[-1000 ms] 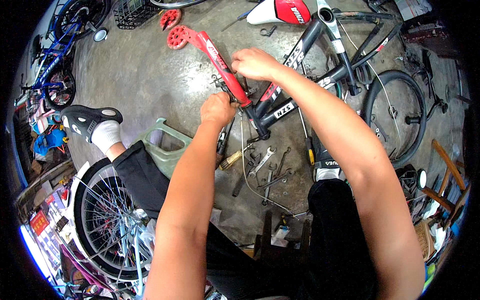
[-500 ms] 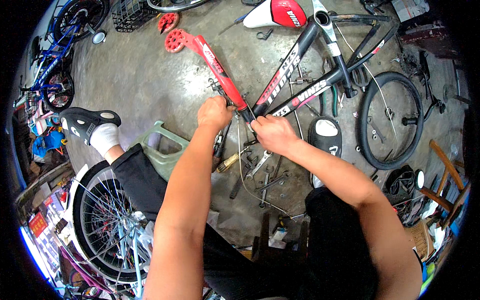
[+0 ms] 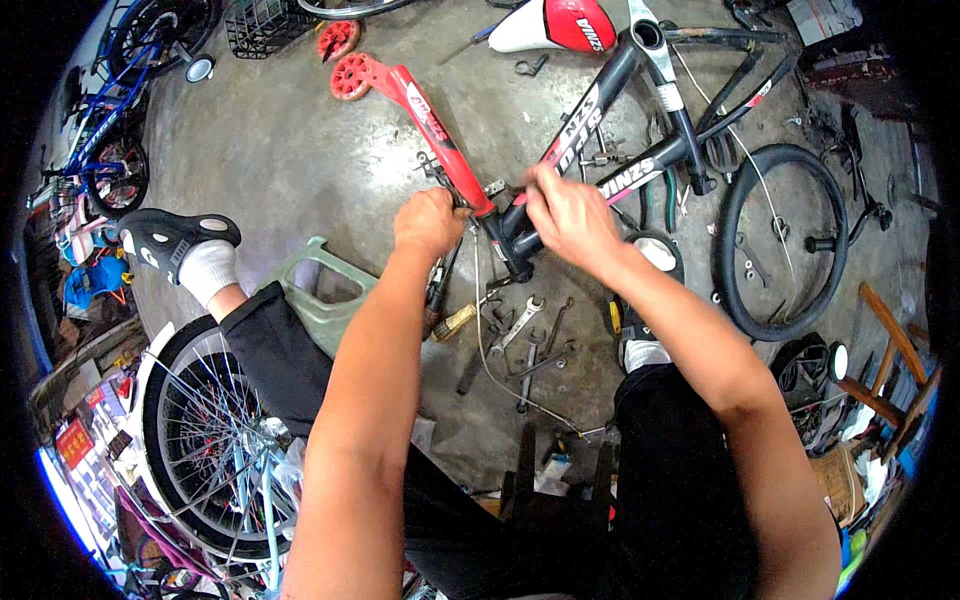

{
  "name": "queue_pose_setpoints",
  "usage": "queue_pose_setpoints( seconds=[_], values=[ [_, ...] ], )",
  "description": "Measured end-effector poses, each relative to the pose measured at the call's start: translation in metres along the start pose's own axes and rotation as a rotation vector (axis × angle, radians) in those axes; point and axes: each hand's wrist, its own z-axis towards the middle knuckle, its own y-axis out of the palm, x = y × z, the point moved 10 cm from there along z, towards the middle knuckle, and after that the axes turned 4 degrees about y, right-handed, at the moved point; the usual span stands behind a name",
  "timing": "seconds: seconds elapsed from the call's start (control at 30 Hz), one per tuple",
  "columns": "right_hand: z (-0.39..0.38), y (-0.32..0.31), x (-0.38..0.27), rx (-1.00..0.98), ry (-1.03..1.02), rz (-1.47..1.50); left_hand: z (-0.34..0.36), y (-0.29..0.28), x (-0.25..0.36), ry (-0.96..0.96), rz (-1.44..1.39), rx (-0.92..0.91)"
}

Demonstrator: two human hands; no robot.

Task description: The person assembles bicycle components by hand, first threading a small part onto a bolt and then aligning a red fork onto the black bicycle frame.

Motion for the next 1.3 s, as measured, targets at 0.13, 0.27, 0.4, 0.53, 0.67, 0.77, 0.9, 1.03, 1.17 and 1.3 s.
queue_pose_setpoints(
  seconds=[0.13,0.27,0.4,0.53,0.67,0.77,0.9,1.03,1.17,1.3],
  values=[
    [0.058,-0.001,0.003,-0.035,0.007,0.066,-0.002,-0.002,0.002,-0.006,0.034,-0.010],
    [0.097,0.018,0.007,-0.212,0.115,-0.027,-0.004,-0.004,0.002,-0.034,-0.023,-0.012],
    [0.107,0.039,0.014,-0.343,0.240,-0.010,-0.005,-0.005,0.004,-0.030,0.007,-0.023],
    [0.119,0.049,0.010,-0.356,0.240,-0.025,-0.005,-0.005,0.003,-0.029,0.003,-0.018],
    [0.103,0.045,-0.016,-0.196,0.127,-0.013,-0.004,-0.003,0.003,-0.026,-0.015,-0.022],
    [0.033,0.035,-0.037,0.000,-0.047,-0.040,-0.004,-0.003,0.003,-0.017,-0.030,-0.021],
    [-0.055,0.069,-0.040,-0.257,-0.385,-0.264,-0.006,-0.003,0.003,-0.011,-0.039,-0.018],
    [-0.053,0.054,-0.028,-0.150,-0.343,-0.208,-0.006,-0.003,0.003,-0.033,-0.031,-0.018],
    [-0.020,0.004,-0.027,0.053,-0.173,-0.017,-0.007,-0.006,0.005,-0.025,-0.030,-0.005],
    [0.030,-0.006,-0.002,-0.071,0.068,0.067,-0.008,-0.007,0.006,-0.014,-0.026,-0.013]
  ],
)
